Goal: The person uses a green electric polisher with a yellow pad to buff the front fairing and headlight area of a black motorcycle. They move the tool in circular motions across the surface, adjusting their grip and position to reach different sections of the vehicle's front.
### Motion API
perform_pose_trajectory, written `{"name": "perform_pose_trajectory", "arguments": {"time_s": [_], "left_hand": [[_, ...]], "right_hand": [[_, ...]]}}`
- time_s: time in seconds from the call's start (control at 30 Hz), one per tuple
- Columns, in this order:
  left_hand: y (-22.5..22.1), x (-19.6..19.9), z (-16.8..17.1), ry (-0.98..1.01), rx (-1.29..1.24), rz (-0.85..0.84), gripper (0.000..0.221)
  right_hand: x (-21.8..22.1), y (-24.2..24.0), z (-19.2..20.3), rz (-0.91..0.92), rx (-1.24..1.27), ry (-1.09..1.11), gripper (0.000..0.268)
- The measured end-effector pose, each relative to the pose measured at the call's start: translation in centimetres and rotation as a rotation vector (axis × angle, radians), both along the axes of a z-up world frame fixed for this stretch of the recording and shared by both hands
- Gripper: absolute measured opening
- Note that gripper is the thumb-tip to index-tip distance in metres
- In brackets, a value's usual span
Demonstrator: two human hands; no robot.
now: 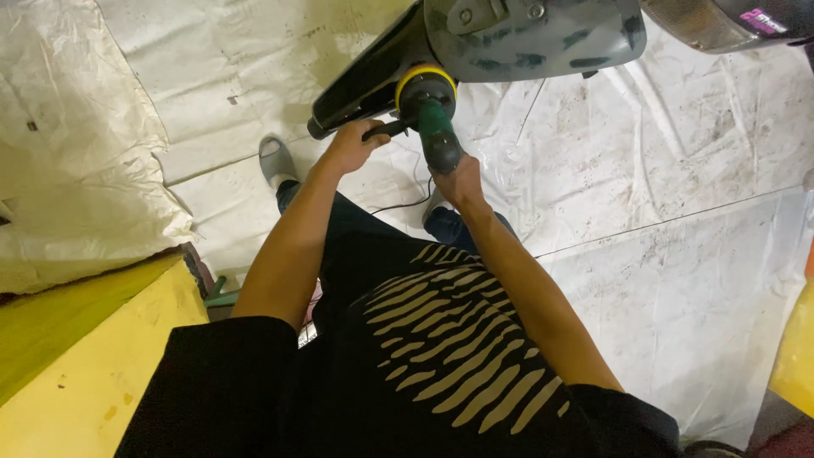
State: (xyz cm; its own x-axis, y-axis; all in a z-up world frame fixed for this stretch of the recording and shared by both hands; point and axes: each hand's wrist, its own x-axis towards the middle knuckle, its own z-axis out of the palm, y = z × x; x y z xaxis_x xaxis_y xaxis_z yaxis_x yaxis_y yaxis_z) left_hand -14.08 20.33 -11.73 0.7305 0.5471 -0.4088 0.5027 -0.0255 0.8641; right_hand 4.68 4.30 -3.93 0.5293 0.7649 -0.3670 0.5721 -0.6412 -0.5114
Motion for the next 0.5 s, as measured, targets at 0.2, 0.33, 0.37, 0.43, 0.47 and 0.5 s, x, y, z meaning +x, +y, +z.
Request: {"name": "perform_pose_trajectory", "arguments": {"time_s": [0.2, 0.33, 0.37, 0.43, 0.47, 0.5], "left_hand": [[0.5, -0.9, 1.6, 0.014, 0.015, 0.032, 0.047], [1.2, -0.8, 1.5, 0.007, 0.004, 0.076, 0.047], [1.5, -0.7, 1.5, 0.002, 0.018, 0.061, 0.046], [1.8, -0.6, 1.3, -0.002, 0.032, 0.045, 0.045], [1.8, -0.6, 1.2, 0.030, 0.026, 0.051, 0.044], [2.2, -0.7, 0.9, 0.063, 0.022, 0.059, 0.042]], "right_hand": [[0.3, 0.7, -0.6, 0.016, -0.016, -0.006, 0.034], [1.0, 1.4, -0.8, 0.026, -0.018, -0.008, 0.034], [1.2, 1.5, -0.8, 0.024, -0.022, -0.016, 0.034], [1.4, 1.7, -0.9, 0.022, -0.026, -0.023, 0.035], [1.3, 1.9, -0.9, 0.023, -0.030, -0.026, 0.035], [1.1, 2.3, -1.0, 0.026, -0.030, -0.028, 0.035]]}}
